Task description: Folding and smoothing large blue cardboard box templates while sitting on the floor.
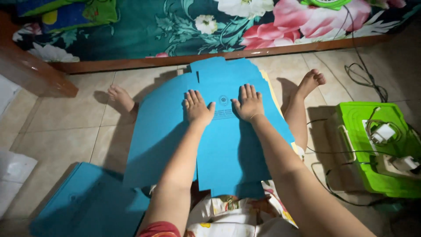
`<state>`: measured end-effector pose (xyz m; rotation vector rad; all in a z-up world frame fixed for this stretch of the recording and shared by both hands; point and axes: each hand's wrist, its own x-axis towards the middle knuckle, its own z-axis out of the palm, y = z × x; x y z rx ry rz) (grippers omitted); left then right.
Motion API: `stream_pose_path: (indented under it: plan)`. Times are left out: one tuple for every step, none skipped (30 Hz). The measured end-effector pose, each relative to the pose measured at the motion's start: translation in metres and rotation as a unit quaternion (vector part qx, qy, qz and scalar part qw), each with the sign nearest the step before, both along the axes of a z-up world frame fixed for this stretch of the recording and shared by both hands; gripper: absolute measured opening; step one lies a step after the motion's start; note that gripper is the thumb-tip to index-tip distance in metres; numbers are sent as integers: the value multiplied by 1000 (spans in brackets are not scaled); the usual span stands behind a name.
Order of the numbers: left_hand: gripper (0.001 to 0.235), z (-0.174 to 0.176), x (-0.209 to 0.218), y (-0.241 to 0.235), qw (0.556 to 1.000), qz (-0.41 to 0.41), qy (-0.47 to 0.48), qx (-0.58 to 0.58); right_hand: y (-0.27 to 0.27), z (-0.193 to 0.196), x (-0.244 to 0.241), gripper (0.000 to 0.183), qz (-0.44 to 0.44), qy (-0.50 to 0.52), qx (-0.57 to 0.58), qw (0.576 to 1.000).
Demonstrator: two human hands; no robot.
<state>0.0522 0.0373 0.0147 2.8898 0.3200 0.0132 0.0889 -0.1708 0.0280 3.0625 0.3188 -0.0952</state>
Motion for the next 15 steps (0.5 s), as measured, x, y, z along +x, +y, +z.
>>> stream_pose_path:
  plan:
    - [92,3,7,-8,1000,-2,-1,-1,0,1,0,81,-2,-1,-1,1000]
    - [90,5,15,-15,1000,-16,4,4,0,2,0,79,1,-6,-2,1000]
    - [88,5,18,-22,999,-28,12,10,1,1,-3,78,4,-9,-1,1000]
    - [88,6,20,-33,999,-30,13,10,1,4,-6,78,3,-8,-1,1000]
    - [79,6,21,-44,996,-92,9,19,2,7,-10,70,44,-20,-4,999]
    - [72,6,20,-56,988,-154,5,29,2,10,-14,63,86,-32,-6,996]
    - [72,4,20,-54,987,-155,8,29,1,5,-10,63,84,-29,-5,996]
    - [70,2,20,-52,983,-180,15,41,0,1,-8,64,94,-31,-4,995]
    - [69,1,19,-51,977,-205,22,52,-1,-3,-5,64,104,-32,-3,994]
    - [69,9,13,-41,977,-205,25,51,-1,-1,-6,64,103,-29,-3,994]
    - [70,18,7,-30,987,-151,14,50,0,3,-6,68,70,-26,5,997]
    - [72,27,0,-19,994,-96,4,49,1,6,-7,73,37,-23,14,999]
    - [72,18,1,-11,994,-95,5,51,2,6,-9,73,37,-22,16,999]
    - [73,10,0,-4,997,-73,6,37,2,7,-10,75,28,-19,20,999]
    - [75,2,0,4,998,-52,7,23,2,9,-13,77,17,-17,25,999]
